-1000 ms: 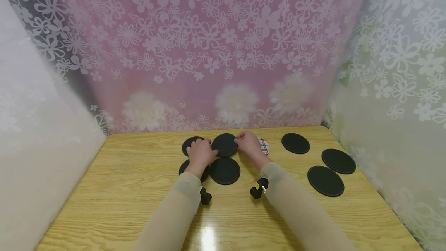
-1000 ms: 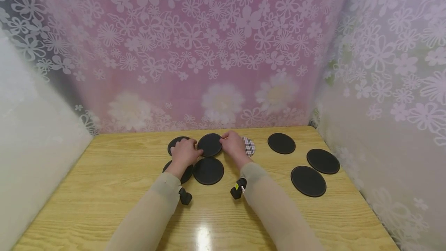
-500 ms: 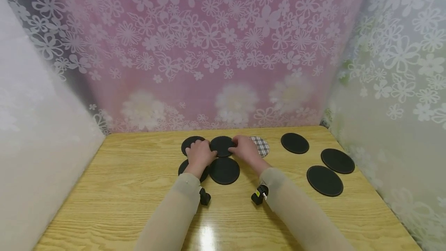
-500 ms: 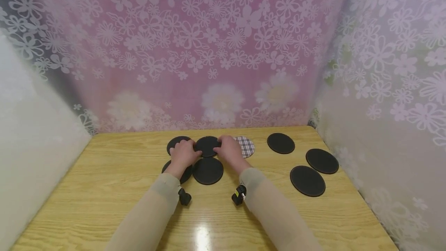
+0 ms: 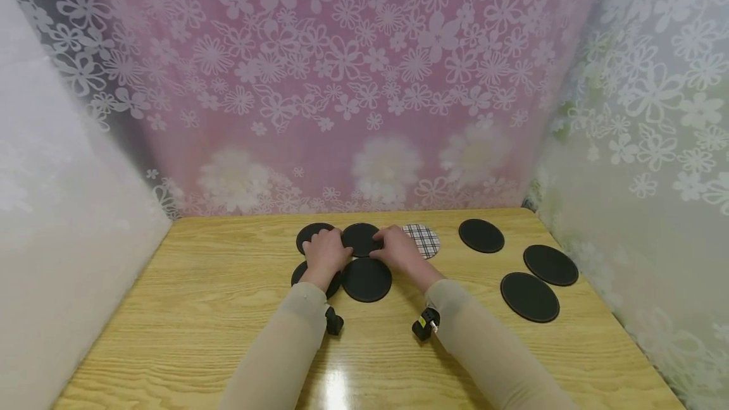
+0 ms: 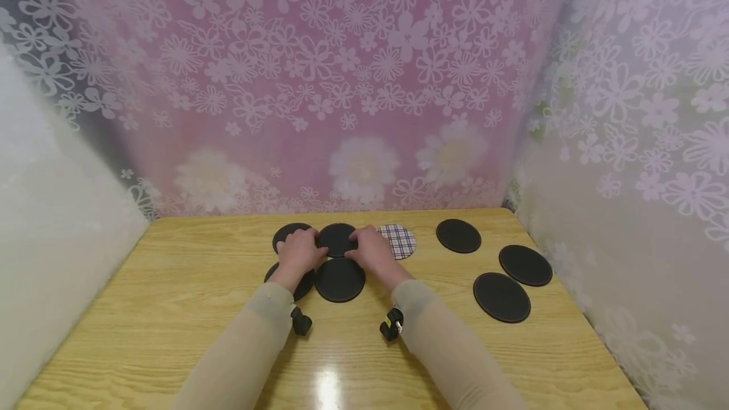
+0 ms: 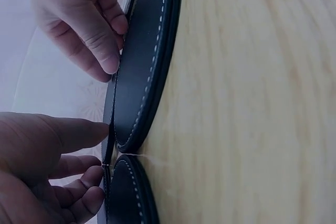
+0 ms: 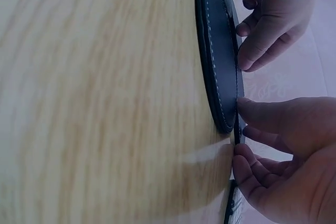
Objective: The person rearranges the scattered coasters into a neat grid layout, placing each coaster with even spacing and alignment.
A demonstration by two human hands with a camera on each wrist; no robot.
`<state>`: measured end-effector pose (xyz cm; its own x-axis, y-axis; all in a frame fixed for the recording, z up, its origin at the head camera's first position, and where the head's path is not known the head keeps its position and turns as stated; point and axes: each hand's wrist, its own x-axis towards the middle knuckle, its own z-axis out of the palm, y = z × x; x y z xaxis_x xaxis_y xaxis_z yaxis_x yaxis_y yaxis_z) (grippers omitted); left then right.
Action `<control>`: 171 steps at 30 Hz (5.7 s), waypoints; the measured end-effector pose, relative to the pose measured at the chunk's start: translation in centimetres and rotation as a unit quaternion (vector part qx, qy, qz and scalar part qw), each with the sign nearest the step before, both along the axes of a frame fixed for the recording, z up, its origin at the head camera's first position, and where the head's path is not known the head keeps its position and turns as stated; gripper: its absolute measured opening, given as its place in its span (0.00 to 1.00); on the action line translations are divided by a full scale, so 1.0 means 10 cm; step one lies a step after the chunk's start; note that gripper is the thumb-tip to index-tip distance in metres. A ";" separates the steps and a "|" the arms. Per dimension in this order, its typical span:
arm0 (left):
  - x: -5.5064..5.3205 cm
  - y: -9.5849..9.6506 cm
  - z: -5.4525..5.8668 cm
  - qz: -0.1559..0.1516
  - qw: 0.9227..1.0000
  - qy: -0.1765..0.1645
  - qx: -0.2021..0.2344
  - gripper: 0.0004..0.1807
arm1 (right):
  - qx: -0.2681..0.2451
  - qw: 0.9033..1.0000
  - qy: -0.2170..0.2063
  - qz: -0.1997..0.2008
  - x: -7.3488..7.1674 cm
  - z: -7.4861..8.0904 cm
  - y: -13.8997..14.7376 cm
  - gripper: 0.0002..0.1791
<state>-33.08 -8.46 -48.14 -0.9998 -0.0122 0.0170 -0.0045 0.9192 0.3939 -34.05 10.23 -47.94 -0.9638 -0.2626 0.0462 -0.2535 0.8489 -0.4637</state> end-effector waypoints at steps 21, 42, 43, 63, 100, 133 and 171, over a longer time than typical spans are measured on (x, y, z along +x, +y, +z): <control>0.06 0.00 0.03 0.001 1.000 -0.003 -0.004 0.28 | 0.018 1.000 0.003 -0.009 0.04 -0.03 -0.05 0.21; 0.23 0.17 0.18 -0.025 0.998 0.053 0.029 0.28 | 0.019 0.998 0.052 -0.028 0.18 0.00 0.31 0.32; 0.23 0.18 0.18 -0.024 0.998 0.053 0.030 0.28 | 0.021 0.998 0.055 -0.030 0.19 0.00 0.35 0.32; 0.29 0.60 0.17 -0.070 0.997 0.043 0.007 0.34 | 0.069 0.995 0.063 -0.044 0.34 -0.01 0.92 0.44; 0.11 1.14 0.03 -0.071 0.996 0.017 -0.052 0.26 | 0.126 0.987 -0.002 -0.096 0.18 -0.01 1.10 0.40; 0.10 1.24 0.00 -0.055 0.998 0.015 -0.036 0.21 | 0.037 0.988 -0.063 -0.133 0.09 0.07 1.14 0.24; 0.30 1.07 0.08 -0.075 0.996 0.049 0.026 0.18 | -0.303 0.931 -0.111 -0.169 0.40 0.05 1.24 0.20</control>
<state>-30.08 2.22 -47.38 -0.9838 0.1344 0.1184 0.1729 0.8850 0.4322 -30.05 22.63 -47.40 -0.9901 0.0660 -0.1236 0.1400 0.4276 -0.8931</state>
